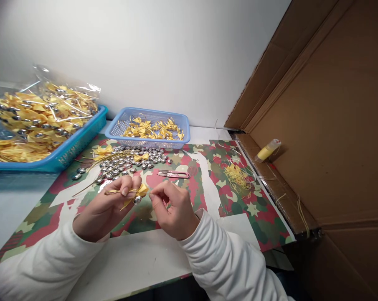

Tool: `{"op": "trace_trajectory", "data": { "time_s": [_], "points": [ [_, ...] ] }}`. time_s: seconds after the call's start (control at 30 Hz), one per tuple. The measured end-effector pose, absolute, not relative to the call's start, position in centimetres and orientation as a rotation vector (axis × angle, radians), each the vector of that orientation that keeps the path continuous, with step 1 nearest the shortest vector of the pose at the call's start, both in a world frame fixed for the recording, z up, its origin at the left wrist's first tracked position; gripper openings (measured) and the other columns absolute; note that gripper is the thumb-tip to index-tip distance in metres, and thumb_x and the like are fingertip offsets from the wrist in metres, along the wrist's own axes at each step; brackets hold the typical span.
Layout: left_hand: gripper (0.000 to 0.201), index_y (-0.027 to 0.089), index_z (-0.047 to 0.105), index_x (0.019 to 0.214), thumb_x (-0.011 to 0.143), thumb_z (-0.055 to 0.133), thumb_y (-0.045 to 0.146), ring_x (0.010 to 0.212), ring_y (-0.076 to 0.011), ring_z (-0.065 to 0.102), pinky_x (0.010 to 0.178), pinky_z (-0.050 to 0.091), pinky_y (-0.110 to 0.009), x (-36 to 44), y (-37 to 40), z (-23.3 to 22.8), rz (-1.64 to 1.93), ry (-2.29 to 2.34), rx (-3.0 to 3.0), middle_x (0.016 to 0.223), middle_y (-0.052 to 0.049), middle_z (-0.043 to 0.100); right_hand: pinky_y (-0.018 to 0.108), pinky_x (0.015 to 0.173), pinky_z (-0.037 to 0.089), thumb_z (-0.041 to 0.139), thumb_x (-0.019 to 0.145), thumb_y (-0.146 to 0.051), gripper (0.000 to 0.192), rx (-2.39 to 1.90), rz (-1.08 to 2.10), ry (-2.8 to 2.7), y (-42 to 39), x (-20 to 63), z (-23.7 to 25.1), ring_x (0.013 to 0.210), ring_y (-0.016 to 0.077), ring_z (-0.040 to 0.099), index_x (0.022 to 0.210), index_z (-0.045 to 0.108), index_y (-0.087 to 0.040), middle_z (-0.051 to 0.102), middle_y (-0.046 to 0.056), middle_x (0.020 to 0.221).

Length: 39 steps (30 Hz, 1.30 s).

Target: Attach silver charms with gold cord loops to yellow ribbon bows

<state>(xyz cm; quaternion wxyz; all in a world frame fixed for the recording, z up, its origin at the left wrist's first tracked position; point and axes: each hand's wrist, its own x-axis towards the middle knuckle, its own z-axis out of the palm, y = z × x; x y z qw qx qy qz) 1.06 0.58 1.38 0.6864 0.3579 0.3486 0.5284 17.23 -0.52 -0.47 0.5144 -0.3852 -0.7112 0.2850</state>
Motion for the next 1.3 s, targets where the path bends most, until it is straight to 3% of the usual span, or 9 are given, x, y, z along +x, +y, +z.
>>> {"op": "trace_trajectory", "data": {
  "time_s": [0.73,1.0,1.3],
  "points": [
    [0.031,0.018,0.060,0.054,0.063,0.087,0.031,0.060,-0.0098,0.043,0.055,0.040,-0.016,0.6,1.0,0.4,1.168,0.762,0.910,0.062,0.002,0.049,0.023,0.054,0.037,0.050,0.086,-0.007,0.016,-0.856,0.574,-1.849,-0.3,17.6,-0.8,0.059,0.0113,0.047,0.078,0.054,-0.020,0.058,-0.001,0.065],
    [0.023,0.019,0.062,0.056,0.060,0.085,0.022,0.059,-0.0087,0.048,0.054,0.044,-0.015,0.9,0.8,0.6,1.172,0.773,0.859,0.063,0.003,0.053,0.023,0.052,0.035,0.054,0.086,-0.012,0.011,-0.917,0.795,-1.710,-0.5,17.2,-0.7,0.054,0.0094,0.044,0.077,0.053,-0.019,0.054,-0.003,0.062],
    [0.030,0.023,0.073,0.083,0.055,0.086,0.019,0.065,-0.0116,0.062,0.057,0.052,-0.017,1.5,0.3,0.6,1.271,0.934,0.775,0.070,0.002,0.064,0.025,0.055,0.037,0.056,0.088,-0.025,0.011,-0.989,1.089,-1.448,-0.8,16.8,-0.9,0.058,0.0114,0.048,0.079,0.054,-0.019,0.051,-0.003,0.065]
  ]
}}
